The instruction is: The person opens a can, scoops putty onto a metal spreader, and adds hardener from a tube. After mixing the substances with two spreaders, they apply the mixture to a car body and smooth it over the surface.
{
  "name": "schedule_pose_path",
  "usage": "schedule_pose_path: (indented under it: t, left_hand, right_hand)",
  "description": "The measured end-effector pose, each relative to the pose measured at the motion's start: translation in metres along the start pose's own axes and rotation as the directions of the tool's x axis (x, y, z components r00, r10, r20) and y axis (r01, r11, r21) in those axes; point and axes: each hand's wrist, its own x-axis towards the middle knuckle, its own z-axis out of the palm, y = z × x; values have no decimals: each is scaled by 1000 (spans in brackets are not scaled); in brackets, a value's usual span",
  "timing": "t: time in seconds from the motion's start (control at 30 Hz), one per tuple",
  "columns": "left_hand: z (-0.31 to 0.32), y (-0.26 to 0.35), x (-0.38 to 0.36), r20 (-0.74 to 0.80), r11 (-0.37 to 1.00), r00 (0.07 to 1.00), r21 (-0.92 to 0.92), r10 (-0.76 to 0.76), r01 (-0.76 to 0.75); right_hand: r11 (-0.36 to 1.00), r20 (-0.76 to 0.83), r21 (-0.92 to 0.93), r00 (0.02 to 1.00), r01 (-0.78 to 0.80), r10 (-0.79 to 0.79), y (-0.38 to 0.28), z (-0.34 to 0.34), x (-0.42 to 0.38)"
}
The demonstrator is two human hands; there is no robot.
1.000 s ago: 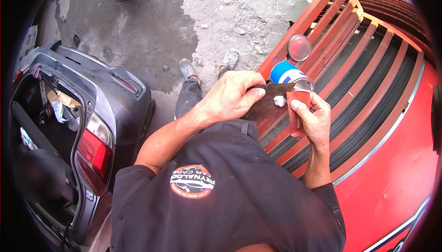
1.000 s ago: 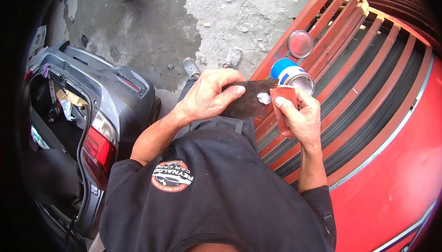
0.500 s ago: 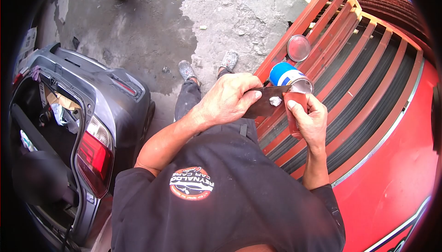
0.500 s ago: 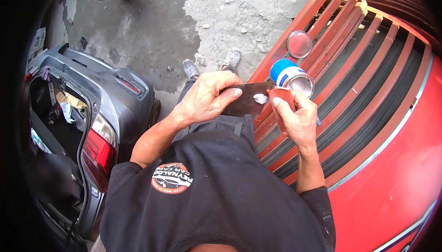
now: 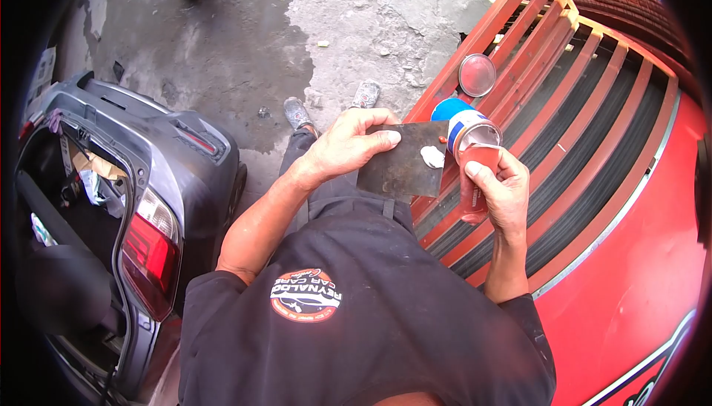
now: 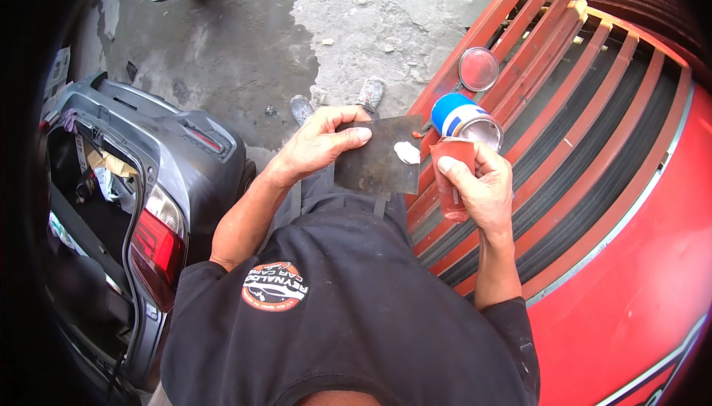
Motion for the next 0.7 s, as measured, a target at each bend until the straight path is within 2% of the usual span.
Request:
schedule_pose_path:
  t: [0.13, 0.23, 0.33, 0.47, 0.6, 0.7]
  left_hand:
    - [-4, -4, 2, 10, 996, 999, -73, -46, 46]
    - [-2, -4, 3, -17, 996, 997, -31, -79, 79]
    - [2, -1, 3, -32, 999, 998, 17, -45, 46]
    - [6, 2, 3, -35, 967, 997, 250, 68, -57]
    - [13, 11, 4, -43, 920, 990, 376, 137, -111]
    - [16, 17, 4, -33, 895, 986, 425, 164, -134]
  right_hand:
    - [994, -8, 104, 999, 46, -45, 5, -8, 3]
    - [992, -12, 114, 998, 59, -58, 3, -19, 5]
    - [1000, 5, 16, 1000, 14, -14, -3, -20, 5]
    - [968, 20, -214, 991, 134, -133, 5, -11, 10]
    - [974, -1, -212, 997, 80, -82, 3, -7, 10]
    - [962, 4, -241, 991, 127, -130, 11, -10, 12]
